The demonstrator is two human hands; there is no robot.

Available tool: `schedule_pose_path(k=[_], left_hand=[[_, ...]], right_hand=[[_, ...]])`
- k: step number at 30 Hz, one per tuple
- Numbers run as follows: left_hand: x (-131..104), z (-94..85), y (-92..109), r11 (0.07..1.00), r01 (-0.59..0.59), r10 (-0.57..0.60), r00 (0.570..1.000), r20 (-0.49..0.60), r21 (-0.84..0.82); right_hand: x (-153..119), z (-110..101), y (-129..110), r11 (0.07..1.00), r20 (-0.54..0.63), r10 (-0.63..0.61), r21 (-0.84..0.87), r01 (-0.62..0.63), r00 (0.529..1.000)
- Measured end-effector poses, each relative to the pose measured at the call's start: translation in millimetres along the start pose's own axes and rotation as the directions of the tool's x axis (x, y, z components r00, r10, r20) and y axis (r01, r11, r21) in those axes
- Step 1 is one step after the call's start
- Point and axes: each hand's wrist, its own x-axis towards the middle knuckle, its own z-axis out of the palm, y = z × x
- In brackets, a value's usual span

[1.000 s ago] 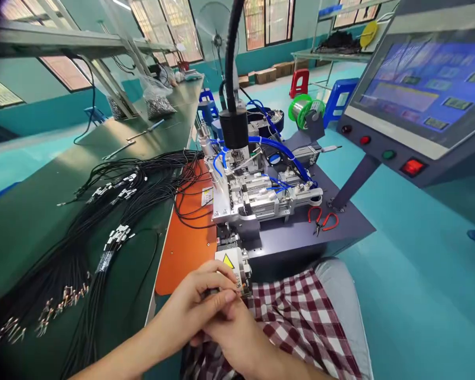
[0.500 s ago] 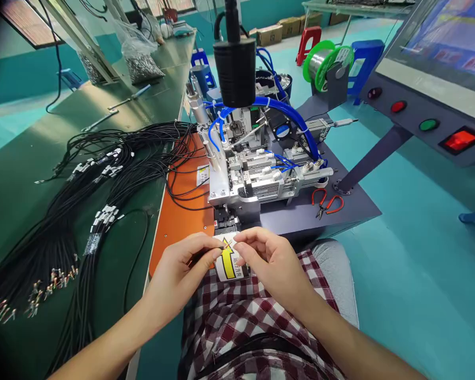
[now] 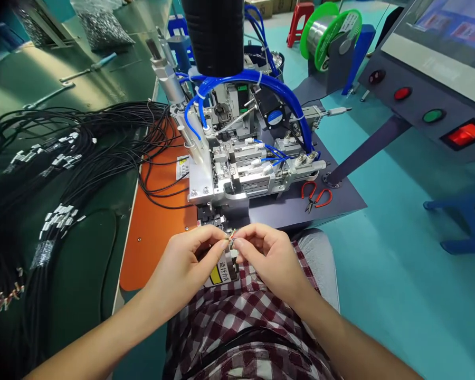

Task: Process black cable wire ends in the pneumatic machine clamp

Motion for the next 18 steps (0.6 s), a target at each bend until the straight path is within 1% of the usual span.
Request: schedule_pose_path(k=[4, 6, 10, 12, 16, 18], left_hand=[[8.9, 1.6, 10.4, 0.998, -0.006, 0.007, 1.0, 0.027, -0.056], [9.0, 3.0, 10.1, 0.994, -0.002, 0.005, 1.0, 0.025, -0.108], [-3.1, 1.7, -3.5, 0.961, 0.092, -0.077, 0.995, 0.066, -0.259], [-10.7, -1.0, -11.1, 0.936, 0.152, -0.134, 0.988, 0.078, -0.316], [-16.8, -5.5, -17.6, 0.889, 0.209, -0.201, 0.978, 0.064, -0.406], [-15.6, -6.6, -17.3, 0.862, 0.245, -0.223, 0.969, 0.101, -0.445]], right_hand=[[-0.3, -8.6, 1.0, 0.999, -0.034, -0.033, 0.006, 0.034, 0.999], [-1.5, -9.9, 0.3, 0.999, -0.019, -0.032, -0.01, 0.032, 0.999], [-4.8, -0.9, 0.2, 0.996, 0.069, 0.022, -0.089, -0.016, 0.997], [-5.7, 6.0, 2.1, 0.991, 0.088, 0.039, -0.135, -0.027, 0.995], [-4.2, 13.7, 7.5, 0.981, 0.082, -0.009, -0.191, 0.024, 0.997], [-2.3, 14.8, 8.8, 0.975, 0.082, -0.041, -0.216, 0.058, 0.996]])
